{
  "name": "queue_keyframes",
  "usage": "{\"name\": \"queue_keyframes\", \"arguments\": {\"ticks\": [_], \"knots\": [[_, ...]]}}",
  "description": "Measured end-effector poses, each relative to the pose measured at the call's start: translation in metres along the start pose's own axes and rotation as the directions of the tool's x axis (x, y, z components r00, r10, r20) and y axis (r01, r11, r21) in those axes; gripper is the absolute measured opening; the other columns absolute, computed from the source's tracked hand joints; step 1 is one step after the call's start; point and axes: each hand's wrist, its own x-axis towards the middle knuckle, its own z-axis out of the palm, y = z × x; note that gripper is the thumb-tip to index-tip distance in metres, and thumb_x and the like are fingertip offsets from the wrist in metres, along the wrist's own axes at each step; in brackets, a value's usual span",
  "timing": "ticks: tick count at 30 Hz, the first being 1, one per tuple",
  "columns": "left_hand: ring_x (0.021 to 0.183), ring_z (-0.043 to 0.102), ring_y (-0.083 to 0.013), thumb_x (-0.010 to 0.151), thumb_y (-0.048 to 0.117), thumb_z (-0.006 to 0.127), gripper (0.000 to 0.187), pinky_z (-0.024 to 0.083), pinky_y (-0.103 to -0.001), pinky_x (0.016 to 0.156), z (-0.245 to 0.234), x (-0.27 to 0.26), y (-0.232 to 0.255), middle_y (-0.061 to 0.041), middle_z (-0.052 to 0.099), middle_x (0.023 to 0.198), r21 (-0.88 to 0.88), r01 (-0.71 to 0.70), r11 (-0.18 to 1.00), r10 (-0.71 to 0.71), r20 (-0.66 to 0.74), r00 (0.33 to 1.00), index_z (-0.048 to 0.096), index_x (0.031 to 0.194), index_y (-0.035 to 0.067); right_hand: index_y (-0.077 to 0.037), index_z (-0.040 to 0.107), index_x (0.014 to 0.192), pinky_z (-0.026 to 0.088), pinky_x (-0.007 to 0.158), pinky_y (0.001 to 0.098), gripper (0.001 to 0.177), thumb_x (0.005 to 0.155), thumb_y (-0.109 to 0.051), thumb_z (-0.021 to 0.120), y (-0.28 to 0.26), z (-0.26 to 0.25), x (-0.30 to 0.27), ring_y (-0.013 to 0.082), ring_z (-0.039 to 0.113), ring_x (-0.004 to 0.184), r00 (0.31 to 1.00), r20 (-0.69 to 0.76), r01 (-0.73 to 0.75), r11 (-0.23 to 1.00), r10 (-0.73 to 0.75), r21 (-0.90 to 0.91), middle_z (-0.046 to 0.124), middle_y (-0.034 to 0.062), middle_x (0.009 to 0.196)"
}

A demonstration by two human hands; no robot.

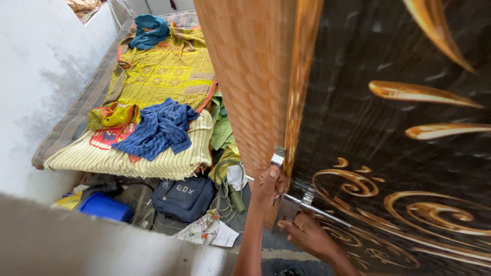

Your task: The person repeatedly slides a metal bolt latch on a wooden door back and forth, then moves to a second door and operates its latch. The hands manipulate the latch mechanism directly without using tools.

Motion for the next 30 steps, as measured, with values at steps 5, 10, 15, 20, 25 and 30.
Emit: {"name": "queue_keyframes", "arguments": {"ticks": [5,10,15,20,25,30], "knots": [[0.047,0.043,-0.0082,0.1,0.059,0.056,0.062,0.03,-0.023,0.041,0.002,-0.011,0.005,-0.001,0.049,0.057,-0.019,-0.023,1.0,0.022,-0.027,0.999,0.052,0.067,0.006,0.001,0.062,0.058,0.046,0.068,0.0358,0.057,0.092,-0.044,0.072,0.003,0.004,-0.006,0.0158,0.049,0.071,0.999,0.014,0.032,0.999,-0.032,-0.02,0.043,0.0037,0.068],[0.047,0.043,-0.0077,0.099,0.061,0.057,0.062,0.031,-0.023,0.042,0.005,-0.022,0.01,-0.001,0.048,0.057,-0.028,-0.035,0.999,0.033,-0.065,0.997,0.05,0.067,0.008,-0.002,0.068,0.06,0.045,0.079,0.0356,0.052,0.092,-0.042,0.072,0.013,0.004,-0.004,0.0153,0.05,0.084,0.99,0.037,0.138,0.981,-0.134,-0.136,0.049,0.0026,0.069],[0.048,0.041,-0.0064,0.101,0.06,0.055,0.06,0.031,-0.023,0.042,0.0,-0.029,0.016,0.001,0.047,0.059,0.018,-0.065,0.998,0.066,-0.102,0.993,0.049,0.068,0.01,-0.006,0.074,0.065,0.04,0.08,0.0347,0.043,0.094,-0.039,0.071,0.019,0.008,0.002,0.0184,0.051,0.08,0.948,0.112,0.314,0.93,-0.298,-0.188,0.054,0.005,0.062],[0.047,0.038,-0.0052,0.102,0.059,0.054,0.058,0.03,-0.022,0.042,0.001,-0.044,0.024,0.002,0.045,0.058,0.002,-0.1,0.995,0.099,-0.141,0.985,0.046,0.069,0.012,-0.007,0.078,0.065,0.04,0.079,0.0352,0.042,0.093,-0.038,0.073,0.015,0.011,-0.004,0.0191,0.053,0.079,0.912,0.149,0.406,0.889,-0.381,-0.213,0.051,0.0052,0.064],[0.044,0.038,-0.0059,0.102,0.057,0.055,0.06,0.031,-0.023,0.04,-0.001,-0.063,0.041,0.001,0.044,0.055,0.039,-0.133,0.99,0.138,-0.182,0.974,0.044,0.065,0.011,-0.004,0.078,0.067,0.036,0.09,0.0356,0.045,0.098,-0.035,0.067,0.004,0.017,-0.014,0.0174,0.061,0.086,0.853,0.284,0.485,0.866,-0.437,-0.123,0.074,0.0055,0.079],[0.044,0.039,-0.0065,0.104,0.056,0.053,0.063,0.031,-0.023,0.041,0.004,-0.08,0.051,0.001,0.044,0.053,0.05,-0.191,0.98,0.198,-0.216,0.956,0.046,0.062,0.009,-0.001,0.075,0.066,0.043,0.089,0.035,0.048,0.097,-0.036,0.066,-0.009,0.019,-0.025,0.0195,0.063,0.085,0.854,0.325,0.466,0.875,-0.406,-0.13,0.071,0.0101,0.076]]}}
